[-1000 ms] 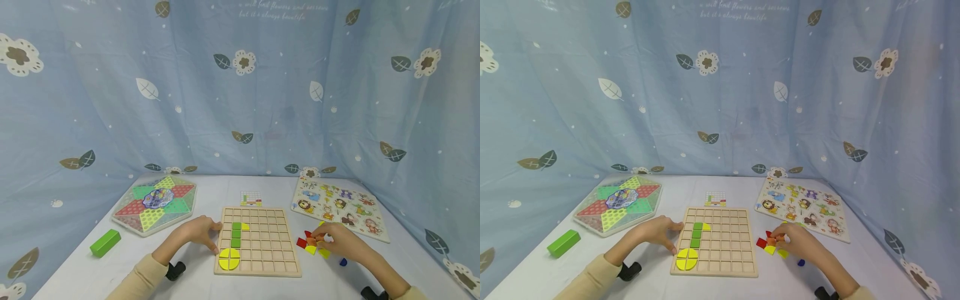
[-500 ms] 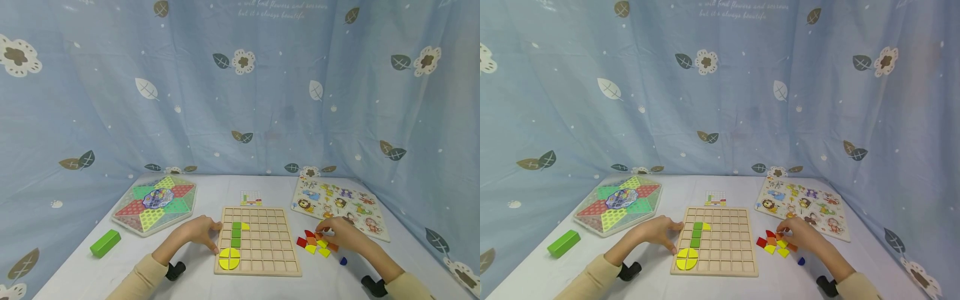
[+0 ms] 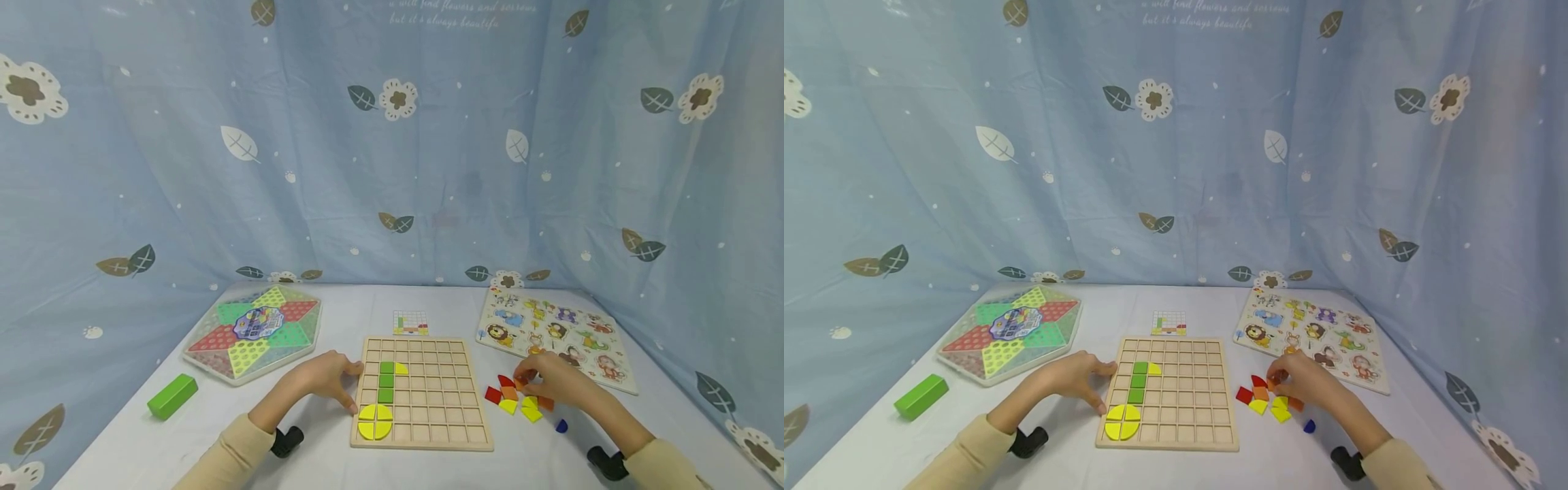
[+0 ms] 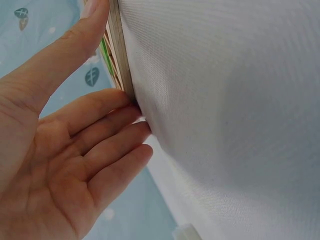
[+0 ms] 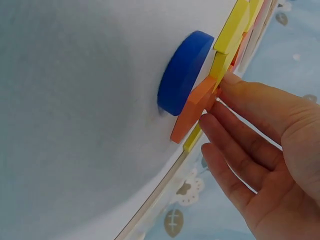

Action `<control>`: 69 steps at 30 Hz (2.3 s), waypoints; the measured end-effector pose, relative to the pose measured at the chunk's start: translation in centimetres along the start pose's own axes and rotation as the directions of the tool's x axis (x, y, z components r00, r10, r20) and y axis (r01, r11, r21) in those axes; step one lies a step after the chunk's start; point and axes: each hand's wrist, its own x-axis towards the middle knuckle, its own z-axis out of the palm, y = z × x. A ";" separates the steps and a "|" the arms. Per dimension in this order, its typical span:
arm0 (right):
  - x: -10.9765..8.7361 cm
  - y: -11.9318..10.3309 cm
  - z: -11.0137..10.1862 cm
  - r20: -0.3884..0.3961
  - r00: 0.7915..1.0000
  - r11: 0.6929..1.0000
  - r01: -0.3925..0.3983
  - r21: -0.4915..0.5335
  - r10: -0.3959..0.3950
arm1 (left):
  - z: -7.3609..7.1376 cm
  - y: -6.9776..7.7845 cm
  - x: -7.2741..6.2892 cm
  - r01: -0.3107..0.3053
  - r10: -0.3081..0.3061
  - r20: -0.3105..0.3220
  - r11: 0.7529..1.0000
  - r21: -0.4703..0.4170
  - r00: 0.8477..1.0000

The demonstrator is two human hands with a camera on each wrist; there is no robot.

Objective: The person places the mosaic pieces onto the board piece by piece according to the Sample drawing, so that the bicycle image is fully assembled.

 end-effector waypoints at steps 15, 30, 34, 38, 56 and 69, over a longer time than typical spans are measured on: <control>0.5 -1.1 -0.4 -0.040 0.999 0.999 -0.006 -0.035 0.005 | 0.1 0.0 0.1 0.004 -0.004 0.004 1.000 -0.011 1.000; 3.2 -5.3 0.6 -0.061 0.985 0.986 0.165 0.032 -0.163 | 0.1 -0.2 0.1 -0.018 0.018 0.002 0.999 -0.030 1.000; 4.1 -6.6 1.1 -0.062 0.981 0.980 0.188 0.061 -0.184 | 0.1 -0.2 0.1 -0.018 0.018 0.003 0.999 -0.028 1.000; 5.0 -8.0 1.7 -0.058 0.978 0.976 0.207 0.074 -0.203 | 0.1 -0.2 0.1 -0.010 0.010 0.004 1.000 -0.029 1.000; 7.9 -12.1 4.1 -0.033 0.959 0.949 0.283 0.139 -0.281 | 0.1 -0.1 0.0 0.013 -0.013 -0.002 1.000 -0.023 1.000; 9.6 -14.6 5.1 0.025 0.975 0.966 0.214 0.148 -0.220 | 0.1 -0.1 -0.1 0.025 -0.025 -0.011 1.000 -0.009 1.000</control>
